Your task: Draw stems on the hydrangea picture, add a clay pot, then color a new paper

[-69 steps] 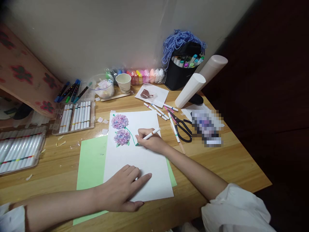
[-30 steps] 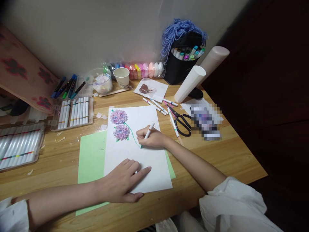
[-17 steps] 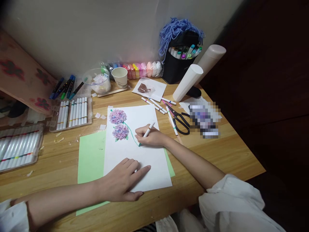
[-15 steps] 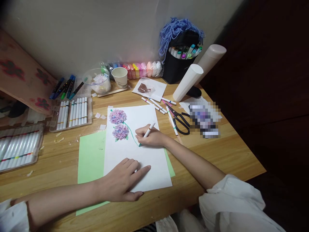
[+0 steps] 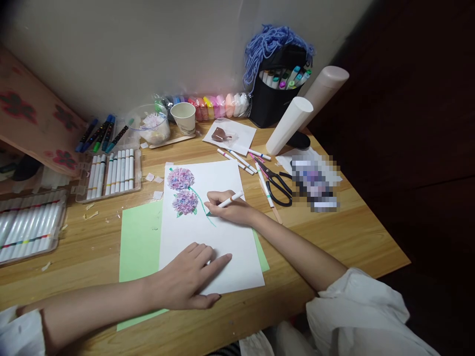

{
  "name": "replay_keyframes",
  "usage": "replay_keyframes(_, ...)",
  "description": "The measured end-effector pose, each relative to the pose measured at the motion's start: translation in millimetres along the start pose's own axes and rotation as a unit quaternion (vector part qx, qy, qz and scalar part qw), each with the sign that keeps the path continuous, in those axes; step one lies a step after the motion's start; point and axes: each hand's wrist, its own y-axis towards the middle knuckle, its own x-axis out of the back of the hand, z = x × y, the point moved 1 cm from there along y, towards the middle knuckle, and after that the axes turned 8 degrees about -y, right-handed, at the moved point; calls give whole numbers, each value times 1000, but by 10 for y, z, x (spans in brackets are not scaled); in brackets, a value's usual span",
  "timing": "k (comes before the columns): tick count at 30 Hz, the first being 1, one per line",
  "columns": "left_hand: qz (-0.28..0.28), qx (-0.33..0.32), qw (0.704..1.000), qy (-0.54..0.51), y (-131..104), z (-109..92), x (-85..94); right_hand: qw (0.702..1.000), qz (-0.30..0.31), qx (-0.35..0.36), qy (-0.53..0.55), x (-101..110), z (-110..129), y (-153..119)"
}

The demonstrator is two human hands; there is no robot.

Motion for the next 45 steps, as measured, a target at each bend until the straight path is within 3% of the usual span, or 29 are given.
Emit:
replay_keyframes(5,0,1,1000,4,0,2,10,998,45,31,-30,12,12,11)
replay_keyframes(10,0,-1,1000,3,3,8,16,1000,-7,-2,-18,11,30,11)
replay_keyframes(16,-4,-2,1000,2,1,8,12,996,53,35,-55,9,14,10)
replay_keyframes(21,-1,-1,1000,2,-5,-4,17,999,22,19,-36,18,27,13)
replay_keyframes(25,0,2,1000,-5,-4,0,24,996,73,33,-35,20,36,7)
replay_keyframes(30,10,9,1000,-19,-5,5,3,998,52,23,-29,16,20,-3)
replay_keyframes(33,5,22,999,-36,-19,-18,-20,999,42,13,32,4,-25,-14)
replay_keyframes(36,-67,37,988,-131,-32,-17,8,982,-56,-1,182,34,-97,2)
replay_keyframes(39,-187,102,940,-265,-67,79,138,964,-126,21,233,80,-104,33)
replay_keyframes(42,-285,176,886,-319,-162,235,333,961,-91,20,258,87,5,34)
replay_keyframes(45,-334,196,852,-353,-305,362,488,966,-23,36,257,52,187,23)
